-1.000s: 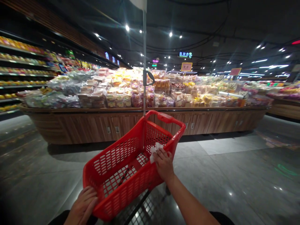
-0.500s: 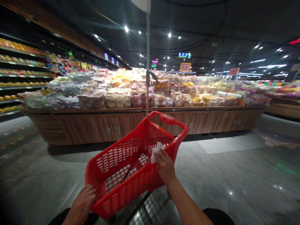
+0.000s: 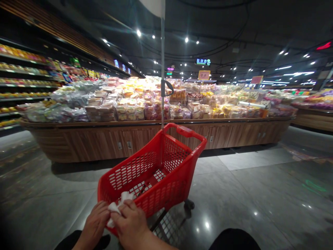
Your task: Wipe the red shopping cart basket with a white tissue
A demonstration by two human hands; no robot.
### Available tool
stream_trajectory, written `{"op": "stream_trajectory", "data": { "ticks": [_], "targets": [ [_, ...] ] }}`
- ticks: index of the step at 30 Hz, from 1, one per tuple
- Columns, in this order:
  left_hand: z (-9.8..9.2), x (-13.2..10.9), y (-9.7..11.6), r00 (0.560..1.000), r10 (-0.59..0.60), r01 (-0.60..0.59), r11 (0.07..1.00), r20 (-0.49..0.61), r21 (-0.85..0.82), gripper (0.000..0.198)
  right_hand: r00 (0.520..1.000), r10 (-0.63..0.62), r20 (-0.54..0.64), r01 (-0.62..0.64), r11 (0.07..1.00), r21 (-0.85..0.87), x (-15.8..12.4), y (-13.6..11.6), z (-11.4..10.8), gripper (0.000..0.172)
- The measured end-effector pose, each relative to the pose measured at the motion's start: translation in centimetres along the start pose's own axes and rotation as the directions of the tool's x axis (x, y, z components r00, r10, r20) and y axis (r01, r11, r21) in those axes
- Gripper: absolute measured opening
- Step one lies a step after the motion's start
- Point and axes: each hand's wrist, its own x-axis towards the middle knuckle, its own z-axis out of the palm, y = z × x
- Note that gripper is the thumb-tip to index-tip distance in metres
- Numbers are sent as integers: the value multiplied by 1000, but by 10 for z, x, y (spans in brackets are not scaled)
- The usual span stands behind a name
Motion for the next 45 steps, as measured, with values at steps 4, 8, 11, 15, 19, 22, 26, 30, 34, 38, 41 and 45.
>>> {"op": "stream_trajectory", "data": {
  "ticks": [4,8,11,15,19,22,26,30,34,38,41,45],
  "targets": [
    [1,0,-2,999,-17,16,1000,33,24,36,999,13,49,-11,1000,-27,2,4,-3,32],
    [6,-5,-9,996,-92,91,995,6,35,36,997,70,16,-68,993,-98,1,54,-45,30],
    [9,-8,-14,992,-123,123,991,-4,47,37,996,86,-38,-90,985,-148,-4,99,-83,32],
    [0,6,-1,985,-140,133,988,104,74,44,985,150,-80,-162,972,-172,-9,118,-97,33],
    [-7,45,42,895,-365,311,923,257,227,45,991,128,-45,-133,983,-129,-6,81,-62,32],
    [0,71,74,814,-449,386,892,368,235,49,995,97,-10,-97,990,-101,-1,56,-40,31],
    [13,83,88,624,-613,478,790,485,383,54,991,132,-17,-133,974,-183,-1,75,-59,31],
    [15,81,80,595,-629,420,774,501,474,53,952,255,-170,-295,910,-290,-6,124,-101,30],
    [17,78,72,620,-623,380,770,477,512,51,919,288,-270,-361,889,-281,-5,123,-94,31],
    [17,75,66,628,-614,375,777,478,505,51,972,185,-144,-218,939,-267,-1,94,-69,33],
    [11,73,61,612,-620,368,772,490,518,49,973,203,-111,-228,921,-314,-1,103,-85,34],
    [0,69,54,614,-621,313,759,488,571,46,935,253,-250,-340,842,-418,-2,147,-136,32]
  ]
}}
